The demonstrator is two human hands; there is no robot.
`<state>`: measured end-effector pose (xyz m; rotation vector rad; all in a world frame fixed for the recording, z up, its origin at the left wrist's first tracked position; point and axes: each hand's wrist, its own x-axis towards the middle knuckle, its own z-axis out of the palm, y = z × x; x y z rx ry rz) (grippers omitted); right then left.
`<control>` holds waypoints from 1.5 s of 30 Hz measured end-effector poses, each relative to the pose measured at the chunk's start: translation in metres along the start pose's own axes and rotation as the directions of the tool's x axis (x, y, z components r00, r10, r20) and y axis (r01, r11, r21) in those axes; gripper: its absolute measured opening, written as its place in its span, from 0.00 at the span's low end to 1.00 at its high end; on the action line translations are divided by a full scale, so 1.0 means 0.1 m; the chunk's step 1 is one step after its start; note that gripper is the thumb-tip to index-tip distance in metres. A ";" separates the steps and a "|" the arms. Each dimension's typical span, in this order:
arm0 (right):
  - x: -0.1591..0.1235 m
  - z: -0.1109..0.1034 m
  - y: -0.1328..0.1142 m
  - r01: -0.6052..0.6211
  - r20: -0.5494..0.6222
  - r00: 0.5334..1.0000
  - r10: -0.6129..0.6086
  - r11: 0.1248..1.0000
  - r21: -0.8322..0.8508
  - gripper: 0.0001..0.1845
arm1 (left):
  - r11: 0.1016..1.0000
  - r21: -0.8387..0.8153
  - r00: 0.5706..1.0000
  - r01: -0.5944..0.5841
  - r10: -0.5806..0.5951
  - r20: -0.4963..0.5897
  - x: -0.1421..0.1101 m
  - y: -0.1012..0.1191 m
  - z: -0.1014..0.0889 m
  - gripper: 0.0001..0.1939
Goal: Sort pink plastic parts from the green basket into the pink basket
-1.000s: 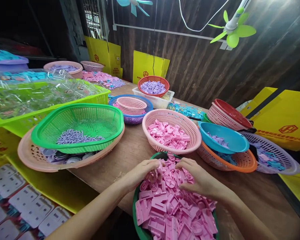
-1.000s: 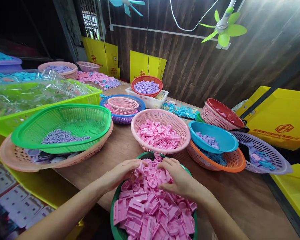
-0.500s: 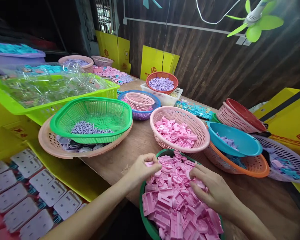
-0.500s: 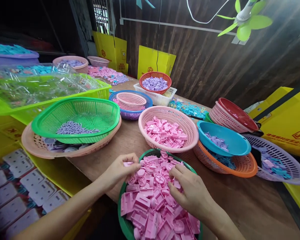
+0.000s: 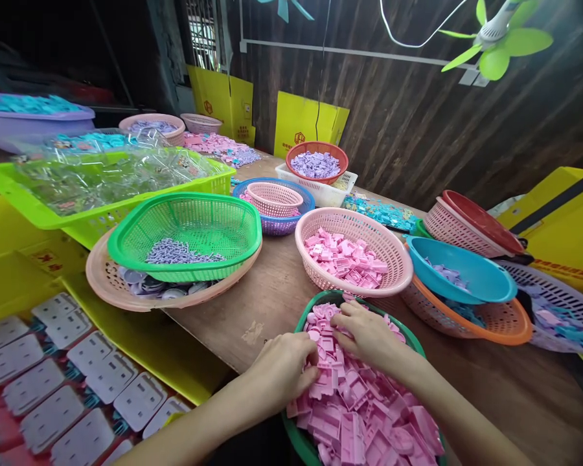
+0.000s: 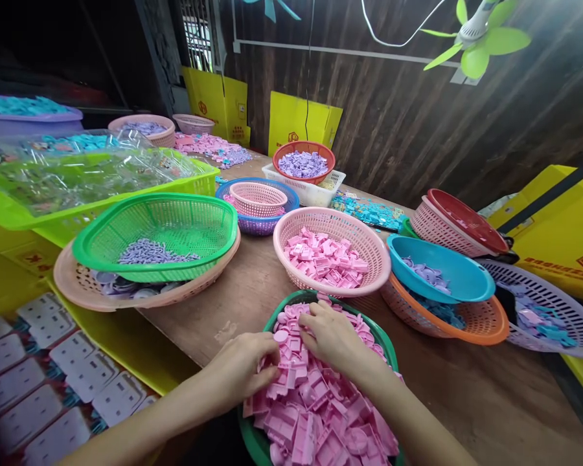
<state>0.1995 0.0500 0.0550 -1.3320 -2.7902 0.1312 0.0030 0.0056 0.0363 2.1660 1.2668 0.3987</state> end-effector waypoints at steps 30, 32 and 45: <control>-0.61 -0.05 0.27 -0.464 0.540 0.819 0.193 -0.331 0.822 0.09 | 0.742 -0.659 0.973 0.125 0.038 0.228 0.28 0.13 -0.16 0.25; -0.61 -0.01 0.27 -0.424 0.574 0.787 0.228 -0.476 0.770 0.10 | 0.737 -0.663 0.967 0.129 0.055 0.249 0.30 0.18 -0.17 0.26; -0.23 -0.58 0.68 -0.221 0.303 0.864 0.402 -0.237 0.946 0.12 | 0.823 -0.566 0.991 -0.042 0.106 0.082 0.88 0.41 -0.49 0.18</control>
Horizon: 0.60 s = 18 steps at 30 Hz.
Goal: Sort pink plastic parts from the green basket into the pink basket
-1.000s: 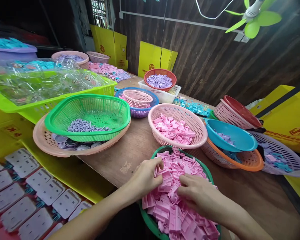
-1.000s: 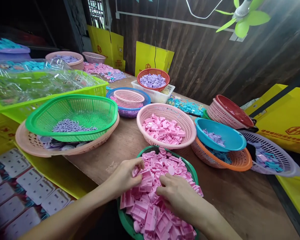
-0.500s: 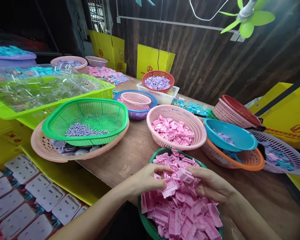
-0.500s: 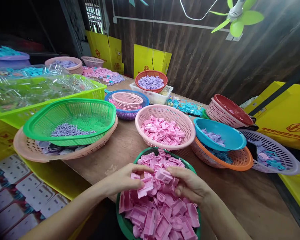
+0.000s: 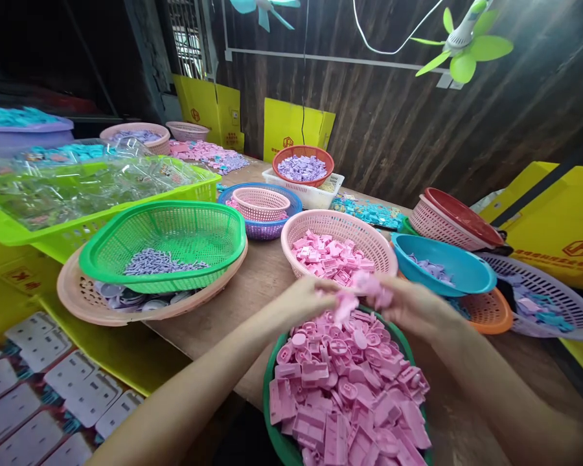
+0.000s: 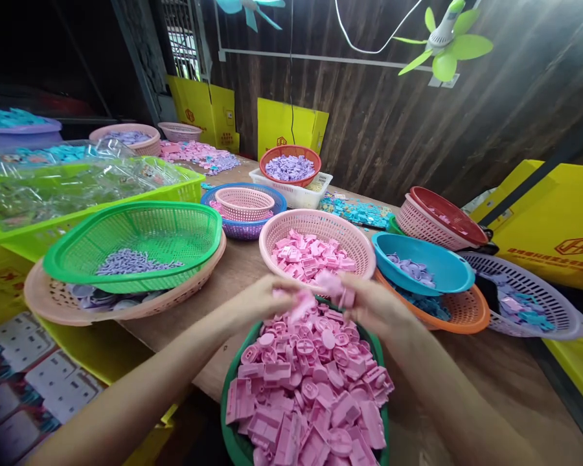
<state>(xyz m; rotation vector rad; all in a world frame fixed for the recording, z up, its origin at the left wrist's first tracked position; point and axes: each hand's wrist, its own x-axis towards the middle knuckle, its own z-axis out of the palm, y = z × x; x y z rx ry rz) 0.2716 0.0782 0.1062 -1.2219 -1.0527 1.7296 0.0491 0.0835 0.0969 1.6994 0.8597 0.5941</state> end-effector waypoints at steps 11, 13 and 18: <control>-0.12 -0.01 0.04 0.284 0.060 0.902 -0.428 0.483 -0.828 0.21 | 0.902 0.390 0.920 -0.183 0.297 -0.255 0.00 -0.19 -0.28 0.25; -0.35 0.07 0.27 0.323 0.202 0.923 -0.329 0.372 -0.870 0.13 | 0.909 0.408 0.974 -0.088 0.164 -0.154 -0.43 -0.28 -0.21 0.15; -0.50 0.45 0.68 0.410 0.361 0.896 -0.257 0.173 -0.895 0.18 | 0.832 0.548 0.995 0.081 -0.103 0.008 -1.13 -0.47 0.09 0.17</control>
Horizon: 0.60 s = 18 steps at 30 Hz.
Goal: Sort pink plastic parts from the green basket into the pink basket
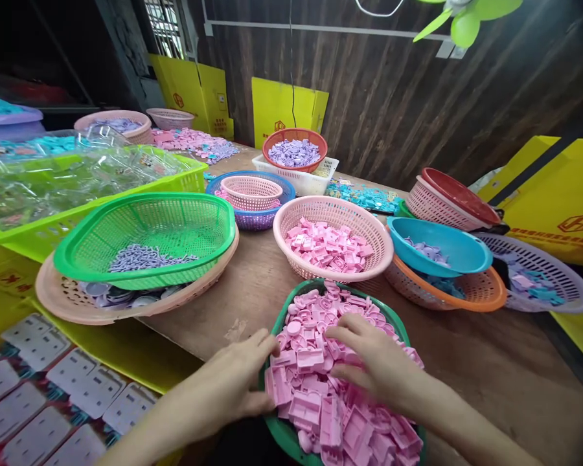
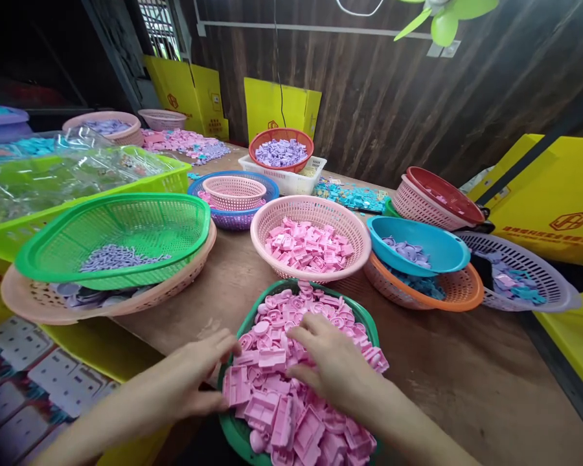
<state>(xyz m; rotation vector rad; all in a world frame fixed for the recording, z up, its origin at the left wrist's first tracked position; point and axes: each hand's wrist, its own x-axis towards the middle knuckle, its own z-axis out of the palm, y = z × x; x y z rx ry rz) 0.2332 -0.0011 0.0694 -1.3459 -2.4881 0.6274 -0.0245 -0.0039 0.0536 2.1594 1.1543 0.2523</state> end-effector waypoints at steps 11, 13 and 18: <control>0.11 0.20 -0.13 0.013 -0.041 0.999 -0.008 0.994 0.105 0.08 | 0.955 -0.291 0.998 0.056 -0.063 -0.015 -0.03 0.06 0.02 0.13; 0.07 0.13 -0.07 -0.071 -0.105 0.990 0.093 0.979 0.192 0.09 | 0.840 -0.537 0.996 0.084 -0.059 0.064 0.01 0.01 0.01 0.15; -0.11 0.02 -0.01 -0.191 -0.168 0.952 0.254 0.928 0.321 0.08 | 0.472 -0.862 0.977 0.184 0.005 0.211 0.10 -0.15 0.06 0.17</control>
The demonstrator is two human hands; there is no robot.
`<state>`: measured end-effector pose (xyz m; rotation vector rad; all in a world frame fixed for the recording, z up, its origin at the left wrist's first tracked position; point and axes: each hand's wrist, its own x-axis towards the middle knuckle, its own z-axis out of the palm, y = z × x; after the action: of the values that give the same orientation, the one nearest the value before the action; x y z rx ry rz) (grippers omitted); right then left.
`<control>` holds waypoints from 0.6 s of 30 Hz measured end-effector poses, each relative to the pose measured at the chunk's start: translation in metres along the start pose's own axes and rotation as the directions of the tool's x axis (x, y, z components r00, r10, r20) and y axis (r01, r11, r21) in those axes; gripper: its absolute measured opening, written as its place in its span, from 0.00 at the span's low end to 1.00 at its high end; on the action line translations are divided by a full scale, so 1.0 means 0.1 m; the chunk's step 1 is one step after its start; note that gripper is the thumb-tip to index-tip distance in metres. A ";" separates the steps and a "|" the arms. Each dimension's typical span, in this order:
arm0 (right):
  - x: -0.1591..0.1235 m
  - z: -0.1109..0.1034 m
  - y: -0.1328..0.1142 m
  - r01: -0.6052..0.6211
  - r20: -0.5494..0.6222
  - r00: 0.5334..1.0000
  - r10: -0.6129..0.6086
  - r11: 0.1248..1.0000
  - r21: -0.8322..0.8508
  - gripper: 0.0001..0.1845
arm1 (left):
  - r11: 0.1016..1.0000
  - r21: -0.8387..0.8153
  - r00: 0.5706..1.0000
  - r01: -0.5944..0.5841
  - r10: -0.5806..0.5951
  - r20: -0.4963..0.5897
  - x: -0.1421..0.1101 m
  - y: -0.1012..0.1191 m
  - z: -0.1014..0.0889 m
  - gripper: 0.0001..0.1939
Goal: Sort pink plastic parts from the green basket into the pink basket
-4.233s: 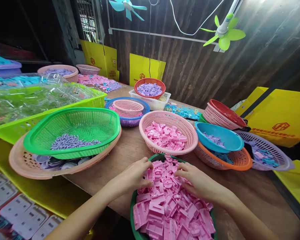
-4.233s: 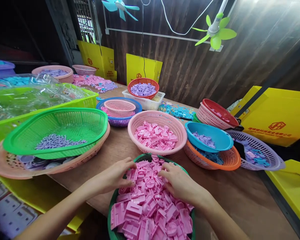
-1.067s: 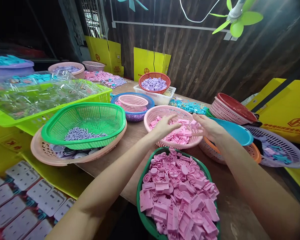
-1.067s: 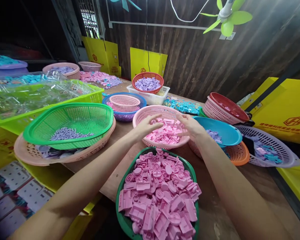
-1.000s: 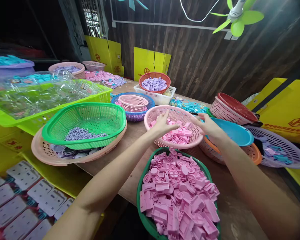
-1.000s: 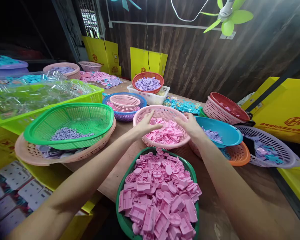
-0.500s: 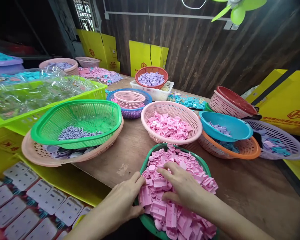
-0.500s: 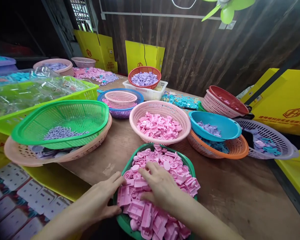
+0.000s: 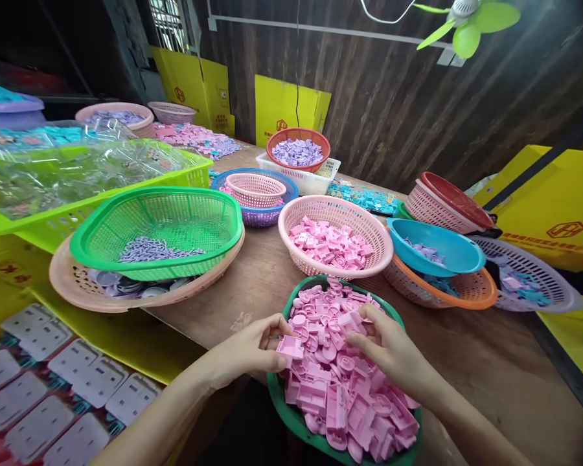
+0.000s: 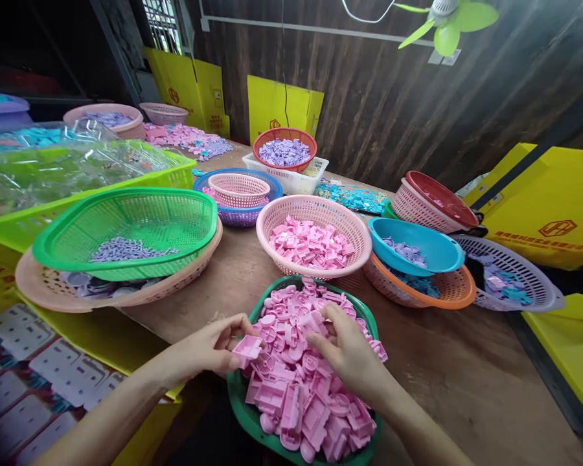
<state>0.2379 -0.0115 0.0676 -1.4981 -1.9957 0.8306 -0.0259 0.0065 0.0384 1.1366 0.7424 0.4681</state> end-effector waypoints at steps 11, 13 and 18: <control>-0.41 0.01 0.09 0.360 0.227 0.926 -0.302 0.888 -0.285 0.23 | 0.859 0.475 0.918 -0.190 0.327 -0.226 -0.11 0.05 0.26 0.20; -0.36 0.03 0.12 0.279 0.156 0.956 -0.248 0.934 -0.225 0.22 | 0.811 0.545 0.902 -0.213 0.378 -0.210 -0.11 0.01 0.36 0.16; -0.18 -0.06 0.12 -0.283 0.189 0.958 0.216 0.815 0.506 0.20 | 0.987 0.012 0.963 -0.163 0.162 -0.216 -0.03 -0.16 0.44 0.15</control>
<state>0.2552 -0.0251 0.0625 -1.4077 -1.4745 1.4788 0.0039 -0.0300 0.0341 1.1571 0.8392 0.7415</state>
